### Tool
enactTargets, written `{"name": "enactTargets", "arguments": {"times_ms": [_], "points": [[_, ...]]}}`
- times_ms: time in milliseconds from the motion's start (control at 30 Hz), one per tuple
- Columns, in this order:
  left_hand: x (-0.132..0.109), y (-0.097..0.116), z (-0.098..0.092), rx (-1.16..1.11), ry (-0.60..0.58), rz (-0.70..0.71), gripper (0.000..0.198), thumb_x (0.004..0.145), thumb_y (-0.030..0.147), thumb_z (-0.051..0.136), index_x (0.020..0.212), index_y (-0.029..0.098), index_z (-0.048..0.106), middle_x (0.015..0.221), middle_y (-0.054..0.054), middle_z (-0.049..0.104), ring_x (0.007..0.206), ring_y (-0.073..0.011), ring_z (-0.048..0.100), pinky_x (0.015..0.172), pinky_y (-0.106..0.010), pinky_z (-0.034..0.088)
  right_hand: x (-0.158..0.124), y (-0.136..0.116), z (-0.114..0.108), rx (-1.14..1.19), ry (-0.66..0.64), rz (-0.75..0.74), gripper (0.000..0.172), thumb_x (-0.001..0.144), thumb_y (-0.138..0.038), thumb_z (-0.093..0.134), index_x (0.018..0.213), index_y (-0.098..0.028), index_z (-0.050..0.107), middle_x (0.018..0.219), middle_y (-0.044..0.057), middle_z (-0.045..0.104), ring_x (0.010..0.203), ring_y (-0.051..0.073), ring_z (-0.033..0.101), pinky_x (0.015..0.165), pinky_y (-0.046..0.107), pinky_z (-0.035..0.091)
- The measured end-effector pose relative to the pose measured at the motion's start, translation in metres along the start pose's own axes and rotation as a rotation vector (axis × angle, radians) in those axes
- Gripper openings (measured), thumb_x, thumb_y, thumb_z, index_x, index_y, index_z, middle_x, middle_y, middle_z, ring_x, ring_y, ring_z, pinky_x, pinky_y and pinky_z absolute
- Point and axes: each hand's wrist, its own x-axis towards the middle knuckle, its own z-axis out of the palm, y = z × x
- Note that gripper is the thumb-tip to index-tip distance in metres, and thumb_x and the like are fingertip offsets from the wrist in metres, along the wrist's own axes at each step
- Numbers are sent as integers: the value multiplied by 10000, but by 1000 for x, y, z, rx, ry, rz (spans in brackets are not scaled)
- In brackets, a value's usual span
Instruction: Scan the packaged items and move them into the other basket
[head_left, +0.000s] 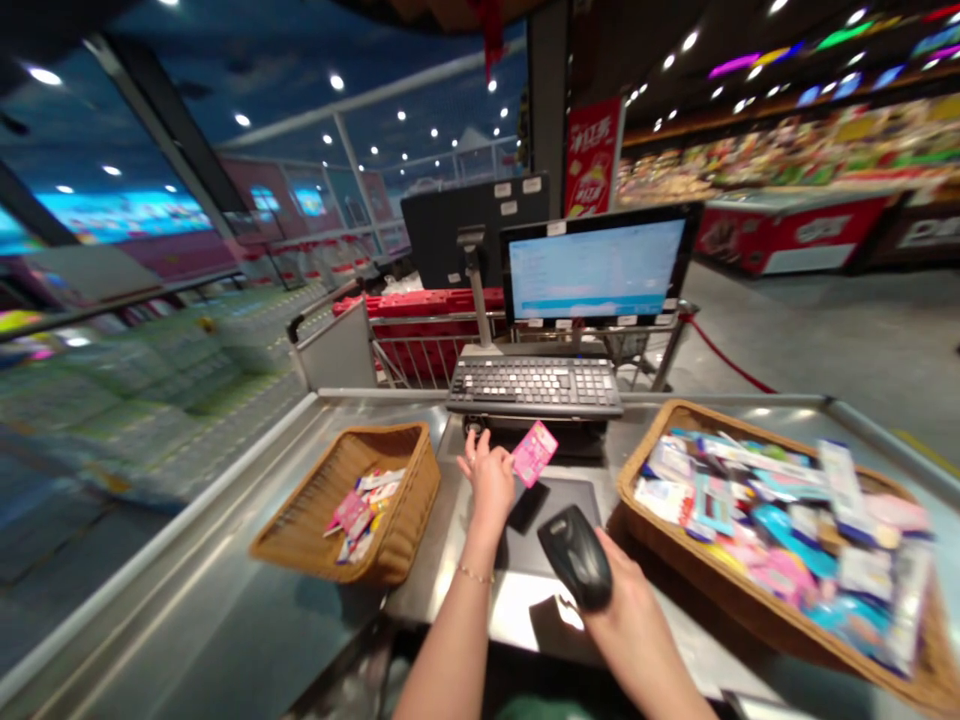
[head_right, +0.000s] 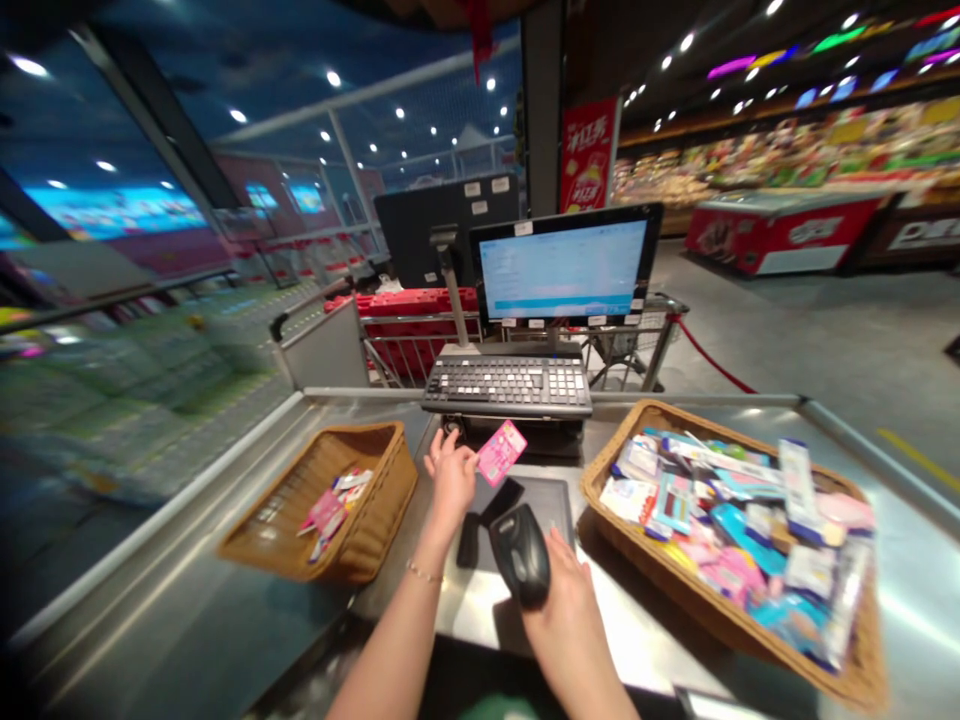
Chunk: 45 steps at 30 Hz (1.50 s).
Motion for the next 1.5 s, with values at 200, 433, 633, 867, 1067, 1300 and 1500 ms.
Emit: {"name": "enactTargets", "arguments": {"times_ms": [200,433,633,867,1067,1300,1500], "points": [[-1,-9,-12,18,15,-23,212,832,155,486,709,200,652,1450,-70,486,1447,-272,225,1138,-646,142,3,0,10,20,-3,-53,527,715,-175,520,1231,-192,623,1319,112,616,1335,296,461,1104,476,365],[-1,-24,-22,30,43,-55,198,827,162,492,736,201,664,1454,-81,477,1456,-280,199,1132,-658,140,7,-7,19,-19,-49,-109,504,736,-191,505,1229,-159,607,1327,124,606,1340,305,454,1103,495,359],[-1,-36,-30,47,80,-64,214,830,168,486,720,206,666,1441,-84,493,1448,-291,220,1128,-651,167,10,-18,26,-41,-96,-113,516,768,-221,485,1268,-138,578,1368,152,566,1367,327,409,1089,563,347],[1,-52,-41,100,120,-80,222,831,166,484,726,207,675,1419,-82,514,1434,-297,251,1135,-629,189,16,-28,36,-8,-147,-115,526,758,-217,506,1277,-172,575,1379,160,554,1379,341,385,1065,609,343],[2,-70,-48,120,139,-86,225,839,173,476,739,209,674,1440,-75,494,1443,-306,228,1135,-628,201,16,-46,44,-11,-76,-132,485,760,-181,480,1232,-163,594,1345,163,583,1358,340,419,1048,641,343],[-1,-82,-57,107,164,-131,229,842,185,468,741,194,674,1453,-92,479,1441,-322,227,1138,-654,161,21,-54,51,33,-145,-142,487,770,-185,497,1249,-166,581,1369,165,561,1375,351,389,1061,684,297],[-4,-90,-67,108,174,-198,246,830,157,459,751,183,690,1454,-105,475,1450,-327,202,1122,-675,153,29,-49,59,41,-267,-183,520,779,-264,549,1293,-189,561,1403,153,532,1395,345,353,1082,645,301]]}}
